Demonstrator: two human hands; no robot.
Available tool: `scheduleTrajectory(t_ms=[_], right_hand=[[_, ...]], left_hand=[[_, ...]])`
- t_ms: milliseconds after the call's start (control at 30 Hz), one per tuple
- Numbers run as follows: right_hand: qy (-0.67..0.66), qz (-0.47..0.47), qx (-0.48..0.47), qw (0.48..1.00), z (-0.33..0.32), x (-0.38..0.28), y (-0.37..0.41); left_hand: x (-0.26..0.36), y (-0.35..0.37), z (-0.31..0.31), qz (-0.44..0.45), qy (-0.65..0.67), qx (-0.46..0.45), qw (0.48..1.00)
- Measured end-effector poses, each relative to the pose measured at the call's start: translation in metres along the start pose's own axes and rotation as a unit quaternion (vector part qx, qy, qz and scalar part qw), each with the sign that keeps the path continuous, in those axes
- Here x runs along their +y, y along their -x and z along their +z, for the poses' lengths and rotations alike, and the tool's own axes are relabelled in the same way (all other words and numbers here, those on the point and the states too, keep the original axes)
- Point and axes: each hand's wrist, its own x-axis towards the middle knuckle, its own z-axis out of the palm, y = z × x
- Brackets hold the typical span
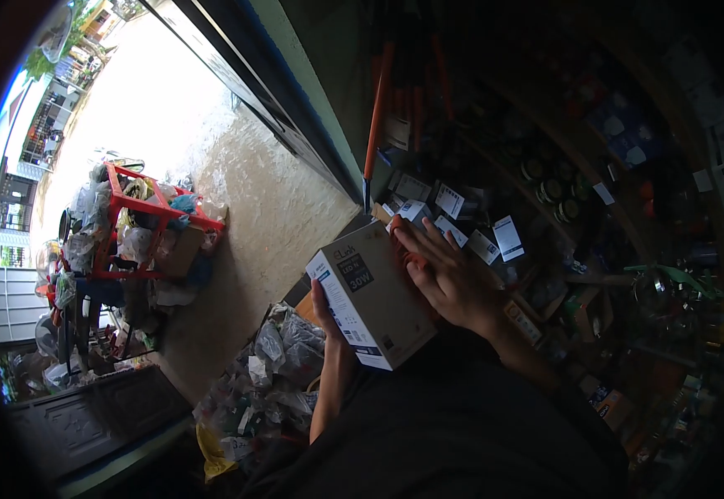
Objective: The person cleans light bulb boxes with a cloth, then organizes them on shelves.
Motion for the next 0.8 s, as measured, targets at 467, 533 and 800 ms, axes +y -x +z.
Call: scheduleTrajectory(t_ms=[467,533,800], right_hand=[[-0.167,-0.122,0.102,0.973,0.039,-0.029,-0.01],[-0.239,-0.11,0.05,0.964,0.042,-0.035,-0.007],[-0.527,0.016,-0.019,0.85,-0.003,-0.043,0.01]], left_hand=[[-0.01,0.015,0.044,0.113,-0.197,0.08,0.97],[-0.004,0.012,0.041,0.143,-0.233,0.114,0.955],[0.027,0.003,-0.039,0.05,-0.167,0.099,0.98]])
